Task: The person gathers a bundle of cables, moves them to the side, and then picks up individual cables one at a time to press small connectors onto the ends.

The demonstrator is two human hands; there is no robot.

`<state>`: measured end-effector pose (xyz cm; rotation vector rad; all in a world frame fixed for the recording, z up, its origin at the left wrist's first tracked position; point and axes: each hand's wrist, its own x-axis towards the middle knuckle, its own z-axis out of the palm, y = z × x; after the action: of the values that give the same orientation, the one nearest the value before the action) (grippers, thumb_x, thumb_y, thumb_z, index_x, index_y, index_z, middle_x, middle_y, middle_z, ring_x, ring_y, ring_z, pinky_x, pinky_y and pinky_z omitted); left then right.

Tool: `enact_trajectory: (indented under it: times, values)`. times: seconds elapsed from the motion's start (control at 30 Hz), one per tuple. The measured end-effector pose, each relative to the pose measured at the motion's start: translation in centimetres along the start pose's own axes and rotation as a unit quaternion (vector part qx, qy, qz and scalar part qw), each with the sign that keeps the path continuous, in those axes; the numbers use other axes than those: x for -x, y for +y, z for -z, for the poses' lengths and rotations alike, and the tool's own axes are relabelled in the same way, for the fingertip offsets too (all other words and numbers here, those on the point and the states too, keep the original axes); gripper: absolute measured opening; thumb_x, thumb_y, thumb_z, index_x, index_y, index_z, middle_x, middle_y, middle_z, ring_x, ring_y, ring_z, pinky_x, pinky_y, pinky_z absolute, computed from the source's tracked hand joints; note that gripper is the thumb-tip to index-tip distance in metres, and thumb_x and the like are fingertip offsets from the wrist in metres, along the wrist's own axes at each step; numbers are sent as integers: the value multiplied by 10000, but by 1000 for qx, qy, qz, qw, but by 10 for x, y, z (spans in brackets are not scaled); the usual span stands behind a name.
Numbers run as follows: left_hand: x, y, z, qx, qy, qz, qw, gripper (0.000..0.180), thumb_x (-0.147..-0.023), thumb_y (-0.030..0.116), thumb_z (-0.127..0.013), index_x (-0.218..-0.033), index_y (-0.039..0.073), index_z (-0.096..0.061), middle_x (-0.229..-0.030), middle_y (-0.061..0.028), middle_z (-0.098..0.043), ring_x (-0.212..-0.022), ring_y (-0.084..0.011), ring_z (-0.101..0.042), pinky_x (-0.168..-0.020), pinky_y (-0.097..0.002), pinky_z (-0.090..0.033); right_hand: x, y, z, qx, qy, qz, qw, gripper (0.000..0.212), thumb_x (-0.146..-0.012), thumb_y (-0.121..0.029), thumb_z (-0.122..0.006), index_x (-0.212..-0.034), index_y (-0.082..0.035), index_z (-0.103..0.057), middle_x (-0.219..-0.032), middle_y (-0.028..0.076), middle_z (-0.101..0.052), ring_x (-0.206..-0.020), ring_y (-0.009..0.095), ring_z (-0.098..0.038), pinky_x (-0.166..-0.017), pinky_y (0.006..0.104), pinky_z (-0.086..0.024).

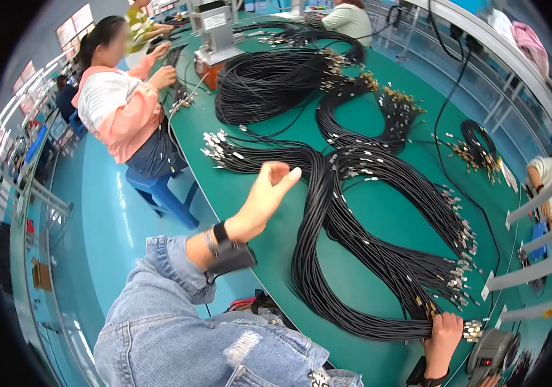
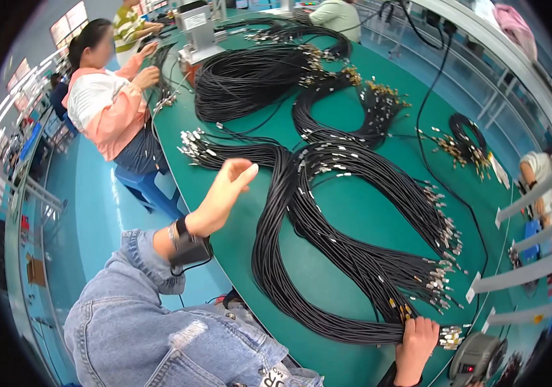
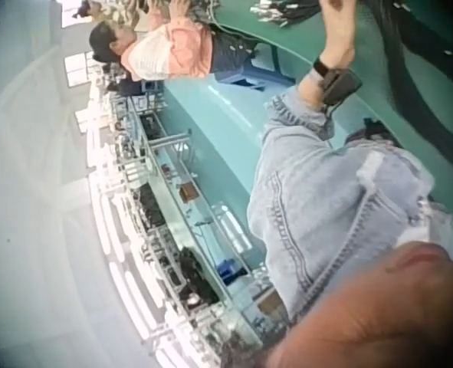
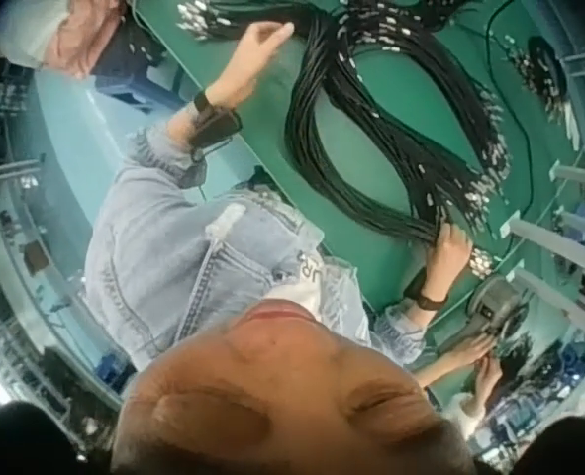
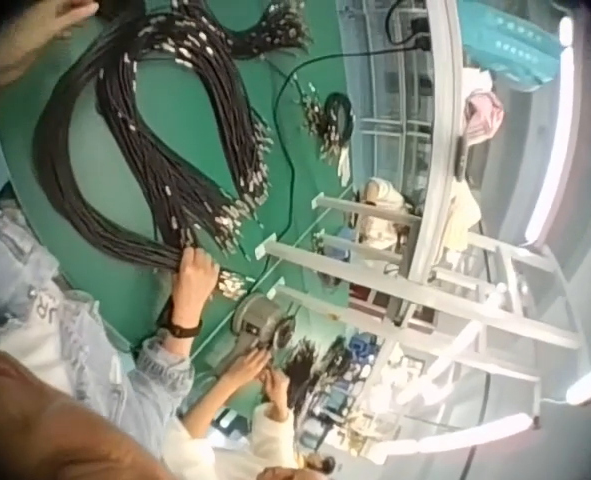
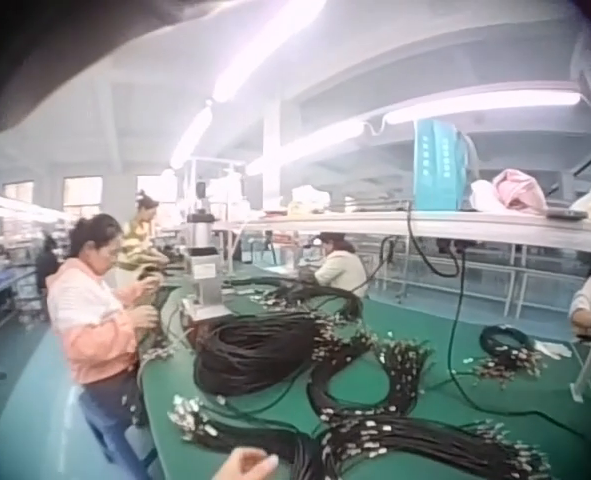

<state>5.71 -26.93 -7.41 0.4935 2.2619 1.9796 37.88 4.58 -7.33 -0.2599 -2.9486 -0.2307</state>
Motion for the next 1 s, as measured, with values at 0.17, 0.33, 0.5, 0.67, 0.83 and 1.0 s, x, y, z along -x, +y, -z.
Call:
enact_trajectory:
  times: [0.17, 0.33, 0.5, 0.67, 0.83, 1.0]
  values:
    - [-16, -4, -10, 256, -167, 319, 897, 643, -881, 618, -502, -1166, 41, -520, -1049, -118, -580, -944, -197, -574, -861, -332, -466, 1, 1, -3, -1, 19, 15, 1000, 231, -517, 84, -564, -706, -16, -475, -698, 126, -432, -714, 319, -467, -730, 404, -384]
    - [-23, -5, -26, 316, -259, 312, 858, 793, -838, 700, -462, -1256, 26, -452, -941, -111, -606, -863, -211, -601, -834, -348, -486, 1, 0, -2, 3, 25, 13, 1000, 250, -521, 86, -563, -745, -8, -500, -709, 123, -434, -724, 320, -472, -766, 415, -395]
    - [-2, -27, 4, 419, -355, 252, 797, 838, -838, 719, -407, -1302, 21, -411, -888, -99, -620, -820, -199, -611, -780, -355, -502, 6, -7, -2, -30, 34, 33, 998, 254, -533, 102, -549, -761, -6, -517, -707, 126, -438, -729, 321, -474, -740, 413, -389]
    - [8, 4, 2, 540, -219, 241, 776, 738, -860, 670, -443, -1223, 28, -463, -849, -64, -597, -736, -158, -587, -688, -317, -495, 17, -4, 8, 0, 40, 37, 999, 267, -535, 102, -549, -776, -10, -525, -709, 123, -441, -738, 319, -479, -738, 408, -387]
    - [5, -5, 6, 633, -218, 257, 698, 551, -907, 477, -566, -1216, 36, -449, -718, -10, -489, -616, -114, -522, -613, -278, -458, 28, -2, 13, 20, 30, 8, 999, 263, -532, 89, -563, -771, -13, -522, -719, 122, -453, -743, 320, -483, -741, 410, -388]
    - [34, 94, 20, 467, -277, 179, 821, 429, -904, 219, -585, -1244, 28, -404, -662, 7, -407, -529, -90, -460, -558, -259, -426, 44, 1, 6, -29, 32, -18, 999, 271, -540, 79, -568, -793, -14, -539, -736, 124, -462, -751, 323, -486, -750, 419, -392]
